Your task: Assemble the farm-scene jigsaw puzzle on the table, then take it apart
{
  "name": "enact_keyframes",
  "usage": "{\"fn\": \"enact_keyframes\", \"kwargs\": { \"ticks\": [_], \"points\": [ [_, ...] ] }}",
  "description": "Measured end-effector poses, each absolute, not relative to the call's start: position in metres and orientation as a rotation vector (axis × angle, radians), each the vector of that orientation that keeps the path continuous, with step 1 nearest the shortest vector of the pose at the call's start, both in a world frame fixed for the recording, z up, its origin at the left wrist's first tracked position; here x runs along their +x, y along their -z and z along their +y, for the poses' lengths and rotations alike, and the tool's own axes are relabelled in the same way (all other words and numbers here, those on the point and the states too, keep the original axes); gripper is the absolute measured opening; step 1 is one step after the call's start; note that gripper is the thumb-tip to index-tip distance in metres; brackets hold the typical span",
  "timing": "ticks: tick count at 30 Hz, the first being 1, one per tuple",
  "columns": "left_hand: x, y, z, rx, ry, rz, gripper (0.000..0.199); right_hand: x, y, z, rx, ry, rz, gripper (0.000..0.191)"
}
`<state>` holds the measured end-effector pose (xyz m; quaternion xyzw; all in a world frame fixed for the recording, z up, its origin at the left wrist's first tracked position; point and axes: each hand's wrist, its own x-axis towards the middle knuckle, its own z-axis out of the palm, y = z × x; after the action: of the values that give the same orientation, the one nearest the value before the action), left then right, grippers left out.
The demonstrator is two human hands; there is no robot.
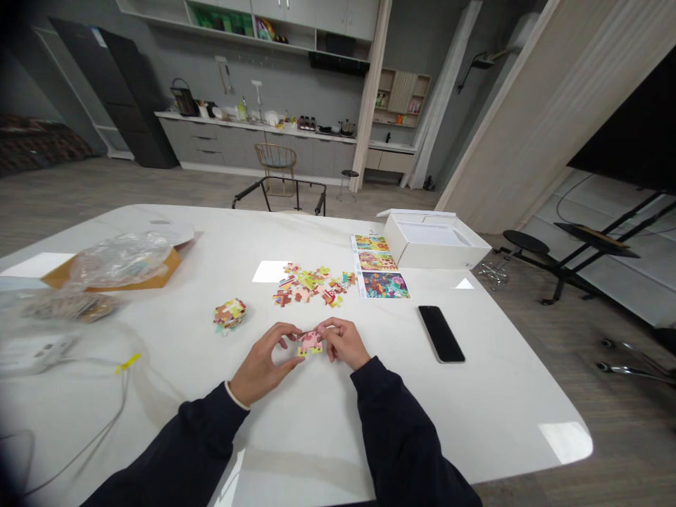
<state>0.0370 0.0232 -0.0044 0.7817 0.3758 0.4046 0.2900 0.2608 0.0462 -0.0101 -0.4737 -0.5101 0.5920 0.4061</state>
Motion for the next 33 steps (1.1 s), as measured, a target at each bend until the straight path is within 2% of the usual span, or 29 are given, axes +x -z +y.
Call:
{"fn": "enact_keyframes", "kwargs": {
  "ticks": [8,15,19,24,27,30,33],
  "points": [
    [0.037,0.003,0.023,1.949,-1.096,0.977,0.034,0.261,0.011,0.046,-1.195,-1.483,-1.299,0.036],
    [0.054,0.015,0.022,1.175,-1.088,1.002,0.044,0.260,0.013,0.046,-1.214,-1.487,-1.194,0.032],
    [0.053,0.015,0.026,1.020,-1.152,1.015,0.045,0.259,0.014,0.044,-1.136,-1.673,-1.321,0.034],
    [0.047,0.013,0.029,1.060,-1.128,1.018,0.048,0.254,0.010,0.038,-1.037,-1.869,-1.435,0.037],
    [0.049,0.011,0.025,1.181,-1.101,0.970,0.047,0.249,0.007,0.036,-1.082,-1.779,-1.391,0.039],
    [0.054,0.011,0.019,1.424,-1.218,1.023,0.049,0.246,0.007,0.036,-1.149,-1.617,-1.288,0.042],
    [0.058,0.014,0.014,1.700,-1.312,1.147,0.052,0.245,0.008,0.035,-1.164,-1.615,-1.260,0.046]
  ]
}}
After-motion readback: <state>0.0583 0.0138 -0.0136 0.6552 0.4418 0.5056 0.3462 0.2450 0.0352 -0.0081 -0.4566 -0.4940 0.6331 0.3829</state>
